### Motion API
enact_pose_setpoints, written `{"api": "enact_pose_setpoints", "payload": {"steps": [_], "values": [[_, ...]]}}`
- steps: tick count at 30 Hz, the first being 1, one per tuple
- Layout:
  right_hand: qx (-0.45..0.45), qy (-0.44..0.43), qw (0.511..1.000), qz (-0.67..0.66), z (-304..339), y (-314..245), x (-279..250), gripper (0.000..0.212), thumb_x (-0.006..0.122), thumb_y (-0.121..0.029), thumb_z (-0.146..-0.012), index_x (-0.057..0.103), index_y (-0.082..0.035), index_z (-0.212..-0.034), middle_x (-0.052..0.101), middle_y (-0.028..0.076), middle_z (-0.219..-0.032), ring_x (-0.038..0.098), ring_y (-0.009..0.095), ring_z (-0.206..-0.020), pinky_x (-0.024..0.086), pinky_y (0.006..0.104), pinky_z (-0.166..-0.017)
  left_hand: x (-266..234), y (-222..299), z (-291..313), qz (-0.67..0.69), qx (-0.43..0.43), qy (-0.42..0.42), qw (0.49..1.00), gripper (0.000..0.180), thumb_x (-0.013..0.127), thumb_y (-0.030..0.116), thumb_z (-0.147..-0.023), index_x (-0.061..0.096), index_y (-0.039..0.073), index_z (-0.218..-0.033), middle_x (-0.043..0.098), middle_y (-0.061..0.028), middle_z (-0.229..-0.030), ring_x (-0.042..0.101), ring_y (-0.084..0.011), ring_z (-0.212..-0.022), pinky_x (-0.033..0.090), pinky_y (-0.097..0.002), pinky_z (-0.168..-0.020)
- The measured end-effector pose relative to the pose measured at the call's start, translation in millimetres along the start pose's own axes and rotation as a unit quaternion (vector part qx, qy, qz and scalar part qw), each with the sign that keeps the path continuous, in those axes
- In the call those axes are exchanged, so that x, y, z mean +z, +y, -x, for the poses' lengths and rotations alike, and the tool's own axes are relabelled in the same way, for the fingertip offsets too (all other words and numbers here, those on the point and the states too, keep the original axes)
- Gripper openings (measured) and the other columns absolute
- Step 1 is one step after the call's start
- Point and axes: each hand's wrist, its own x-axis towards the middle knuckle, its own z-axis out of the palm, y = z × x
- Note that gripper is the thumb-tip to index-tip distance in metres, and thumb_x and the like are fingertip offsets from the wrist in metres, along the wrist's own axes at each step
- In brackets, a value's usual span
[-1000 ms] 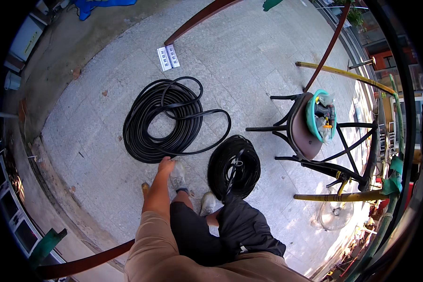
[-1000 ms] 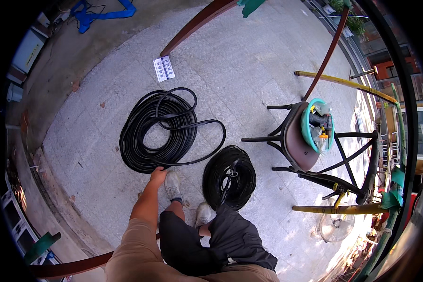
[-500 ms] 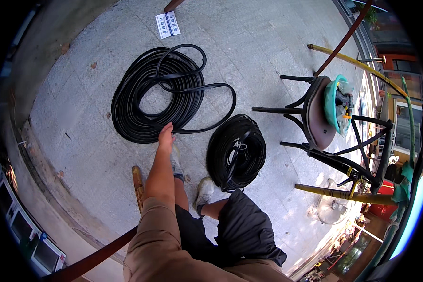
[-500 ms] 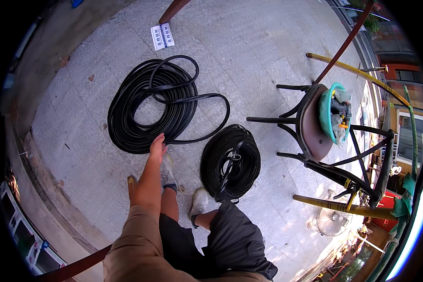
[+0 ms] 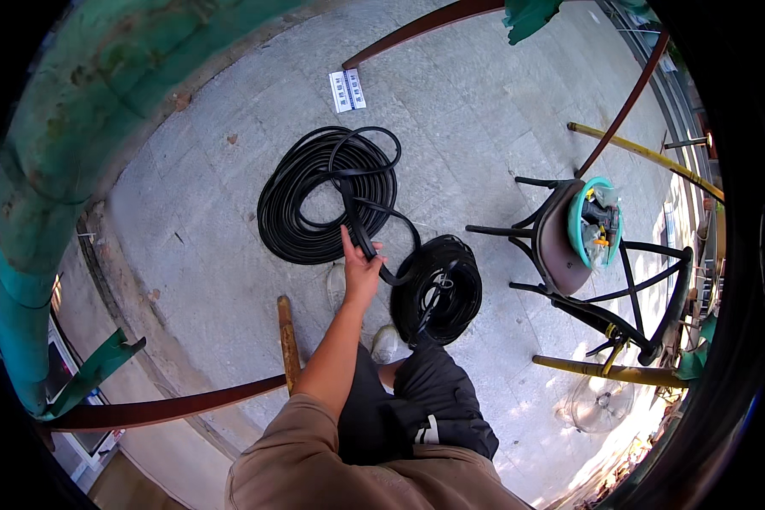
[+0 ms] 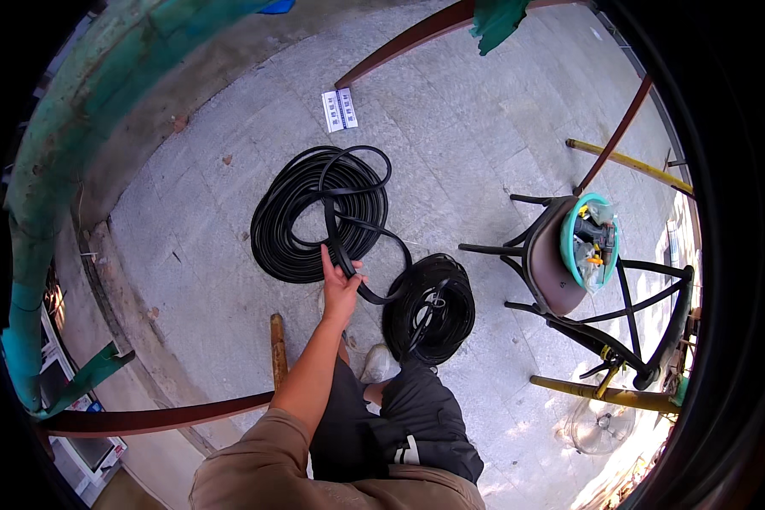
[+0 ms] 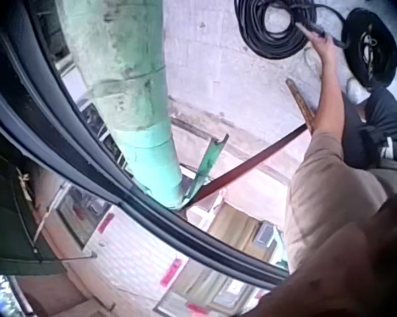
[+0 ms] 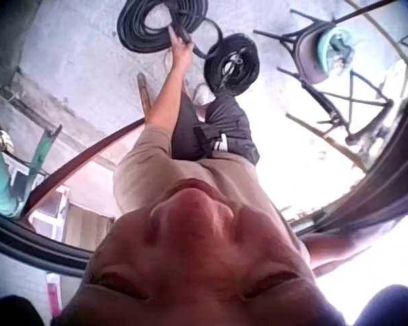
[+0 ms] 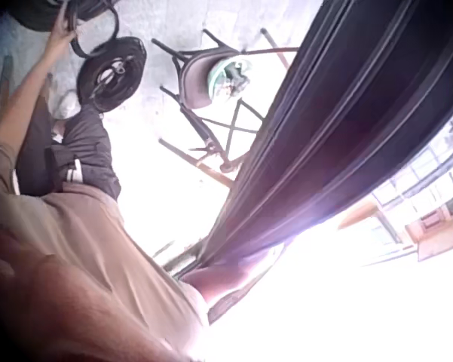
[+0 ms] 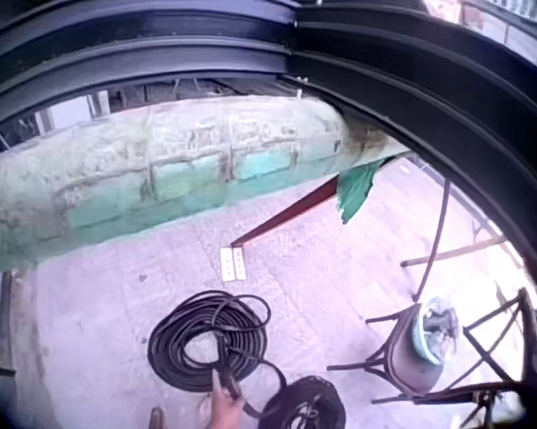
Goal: The person prepares a caulking gun by cleaning the tip, applies sealant along the inner edges of a window frame, and uses scissors to cut a length of black rubber gasket strip.
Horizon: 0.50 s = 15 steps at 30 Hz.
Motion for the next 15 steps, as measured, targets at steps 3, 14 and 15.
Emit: {"api": "enact_pose_setpoints", "payload": {"steps": [3,14,15], "values": [[-0.07,-0.031,0.997,0.006,-7.9,9.3,-2.6,0.06,0.044,-0.048,-0.118,0.056,-0.008,-0.162,0.057,0.013,-0.163,0.058,0.028,-0.145,0.043,0.0417,-0.124,22.4,71.9,33.1,0.008,-0.088,-0.063,0.994,0.065,0.058,0.007,-0.111,0.029,0.006,-0.17,0.073,-0.0081,-0.109,0.068,-0.0144,-0.09,0.057,-0.0292,-0.089],[-0.115,-0.145,0.982,-0.047,-5.2,-47.6,11.3,0.047,0.053,-0.028,-0.117,0.059,0.004,-0.151,0.068,0.021,-0.141,0.064,0.029,-0.13,0.044,0.0412,-0.118,64.4,248.1,104.1,-0.073,-0.032,-0.167,0.983,0.022,0.054,0.019,-0.117,0.054,0.003,-0.133,0.066,-0.0048,-0.095,0.065,-0.0115,-0.08,0.055,-0.0285,-0.077],[-0.118,-0.15,0.98,-0.054,-6.5,-50.4,11.1,0.047,0.056,-0.027,-0.116,0.059,0.005,-0.15,0.068,0.021,-0.139,0.065,0.029,-0.127,0.045,0.0412,-0.116,67.3,260.9,107.8,-0.065,-0.042,-0.167,0.983,0.02,0.054,0.017,-0.117,0.053,0.004,-0.131,0.064,-0.0043,-0.093,0.062,-0.0113,-0.08,0.055,-0.0294,-0.077]]}}
